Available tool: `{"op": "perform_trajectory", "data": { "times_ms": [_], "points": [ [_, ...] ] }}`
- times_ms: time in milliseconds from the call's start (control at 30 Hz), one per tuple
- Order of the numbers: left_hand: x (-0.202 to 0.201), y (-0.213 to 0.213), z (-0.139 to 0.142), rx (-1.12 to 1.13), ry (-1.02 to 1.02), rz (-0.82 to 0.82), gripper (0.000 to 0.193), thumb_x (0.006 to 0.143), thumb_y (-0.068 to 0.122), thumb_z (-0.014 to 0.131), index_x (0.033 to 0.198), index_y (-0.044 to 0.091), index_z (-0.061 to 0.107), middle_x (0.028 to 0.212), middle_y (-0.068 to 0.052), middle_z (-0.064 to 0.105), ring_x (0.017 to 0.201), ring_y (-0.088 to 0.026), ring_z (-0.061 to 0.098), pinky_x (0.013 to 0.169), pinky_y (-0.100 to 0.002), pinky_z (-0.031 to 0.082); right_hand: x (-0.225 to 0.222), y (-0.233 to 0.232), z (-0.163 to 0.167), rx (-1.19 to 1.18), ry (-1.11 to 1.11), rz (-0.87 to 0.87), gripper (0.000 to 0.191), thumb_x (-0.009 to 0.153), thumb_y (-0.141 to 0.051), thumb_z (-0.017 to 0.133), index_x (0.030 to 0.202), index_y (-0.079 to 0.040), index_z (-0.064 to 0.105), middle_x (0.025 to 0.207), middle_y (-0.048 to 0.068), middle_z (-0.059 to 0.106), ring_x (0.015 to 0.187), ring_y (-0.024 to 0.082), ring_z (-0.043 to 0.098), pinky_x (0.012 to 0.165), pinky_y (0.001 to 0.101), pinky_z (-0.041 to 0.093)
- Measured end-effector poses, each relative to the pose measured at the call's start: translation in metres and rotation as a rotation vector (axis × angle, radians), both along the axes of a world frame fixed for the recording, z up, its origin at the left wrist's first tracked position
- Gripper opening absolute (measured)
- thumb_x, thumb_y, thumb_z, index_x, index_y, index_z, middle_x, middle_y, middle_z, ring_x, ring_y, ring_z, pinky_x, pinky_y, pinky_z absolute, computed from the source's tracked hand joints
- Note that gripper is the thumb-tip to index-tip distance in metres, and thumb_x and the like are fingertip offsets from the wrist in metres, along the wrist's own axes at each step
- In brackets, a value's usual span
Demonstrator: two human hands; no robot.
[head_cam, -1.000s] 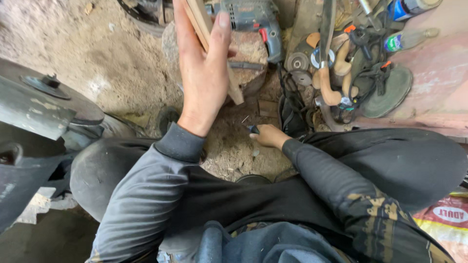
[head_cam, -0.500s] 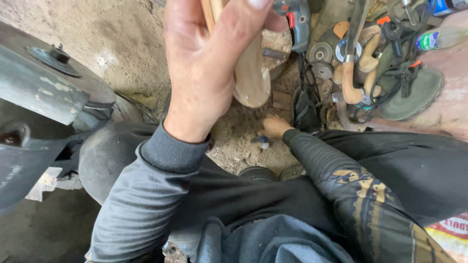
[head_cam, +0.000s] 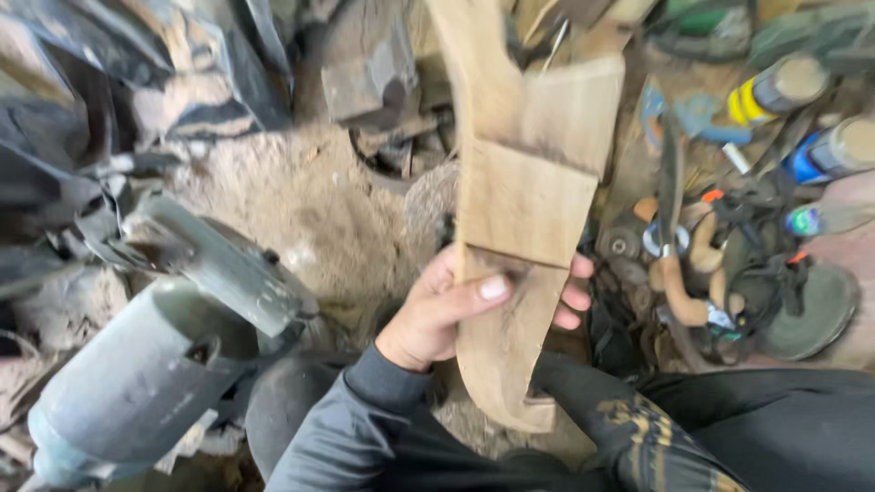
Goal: The person inserts metal wires into pre-drilled holes in a curved wooden piece, hammers them flush with a hammer, and trims the excess wire with pliers. The person repeats this process for multiple holes along the wood.
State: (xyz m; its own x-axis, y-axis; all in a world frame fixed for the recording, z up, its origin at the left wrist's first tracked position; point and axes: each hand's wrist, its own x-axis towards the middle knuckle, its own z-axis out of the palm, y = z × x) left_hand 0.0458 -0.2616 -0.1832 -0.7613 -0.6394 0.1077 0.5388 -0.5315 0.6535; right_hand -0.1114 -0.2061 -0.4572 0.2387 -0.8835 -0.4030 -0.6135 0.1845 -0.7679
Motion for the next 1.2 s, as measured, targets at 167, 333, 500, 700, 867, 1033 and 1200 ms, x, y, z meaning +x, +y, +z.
{"op": "perform_trajectory", "data": {
  "times_ms": [167,333,500,700,867,1033,1200],
  "points": [
    [-0.018,0.000,-0.006,-0.035,-0.054,0.028,0.060,0.102,0.024,0.066,0.151,-0.004,0.045,0.145,-0.024,0.058,0.128,-0.036,0.064,0.108,-0.049,0.054,-0.025,-0.007,0.021,-0.011,-0.094,0.042,0.042,0.100,-0.034,0.050,0.135,-0.012,0.059,0.127,0.015,0.068,0.116,0.030,0.065,0.098,0.0397,0.051],
    [-0.027,0.002,-0.017,-0.052,-0.140,0.168,0.053,0.104,0.025,0.063,0.145,-0.006,0.051,0.136,-0.022,0.065,0.125,-0.034,0.067,0.105,-0.046,0.055,-0.090,-0.005,0.062,-0.040,0.009,0.008,0.034,0.104,-0.034,0.046,0.122,-0.009,0.060,0.110,0.013,0.071,0.102,0.026,0.069,0.089,0.0386,0.054],
    [-0.033,-0.001,-0.022,-0.121,-0.201,0.223,0.047,0.103,0.019,0.064,0.142,-0.005,0.053,0.126,-0.019,0.069,0.115,-0.029,0.070,0.103,-0.044,0.056,-0.138,0.003,0.147,-0.092,-0.241,-0.280,0.025,0.108,-0.026,0.046,0.102,-0.007,0.061,0.071,0.009,0.051,0.060,0.016,0.051,0.056,0.0352,0.048],
    [-0.047,-0.003,-0.021,-0.146,-0.306,0.224,0.044,0.102,0.016,0.062,0.140,-0.003,0.052,0.125,-0.016,0.069,0.110,-0.028,0.071,0.098,-0.043,0.057,-0.159,0.009,0.219,-0.498,-0.468,-0.344,0.022,0.109,-0.020,0.048,0.106,0.000,0.057,0.082,0.002,0.059,0.070,0.009,0.057,0.065,0.0262,0.050],
    [-0.059,-0.004,-0.025,-0.080,-0.249,0.157,0.045,0.106,0.021,0.056,0.142,-0.006,0.051,0.127,-0.018,0.069,0.108,-0.028,0.071,0.097,-0.042,0.057,-0.163,0.009,0.227,-0.620,-0.439,-0.284,0.019,0.108,-0.016,0.052,0.108,0.001,0.061,0.083,0.001,0.060,0.075,0.009,0.057,0.069,0.0252,0.049],
    [-0.066,-0.007,-0.033,0.026,-0.242,0.103,0.048,0.103,0.020,0.054,0.146,0.002,0.044,0.130,-0.016,0.064,0.113,-0.027,0.069,0.097,-0.040,0.056,-0.164,0.012,0.230,-0.432,-0.591,-0.422,0.015,0.106,-0.013,0.057,0.109,0.000,0.063,0.082,0.000,0.053,0.068,0.007,0.043,0.060,0.0240,0.037],
    [-0.082,-0.011,-0.043,-0.168,-0.366,0.194,0.052,0.104,0.019,0.057,0.151,0.000,0.043,0.139,-0.012,0.061,0.125,-0.018,0.060,0.109,-0.036,0.049,-0.158,0.016,0.251,-0.799,-0.204,-0.318,0.012,0.105,-0.012,0.059,0.107,-0.001,0.061,0.085,0.002,0.067,0.073,0.007,0.057,0.066,0.0228,0.047]
  ]
}}
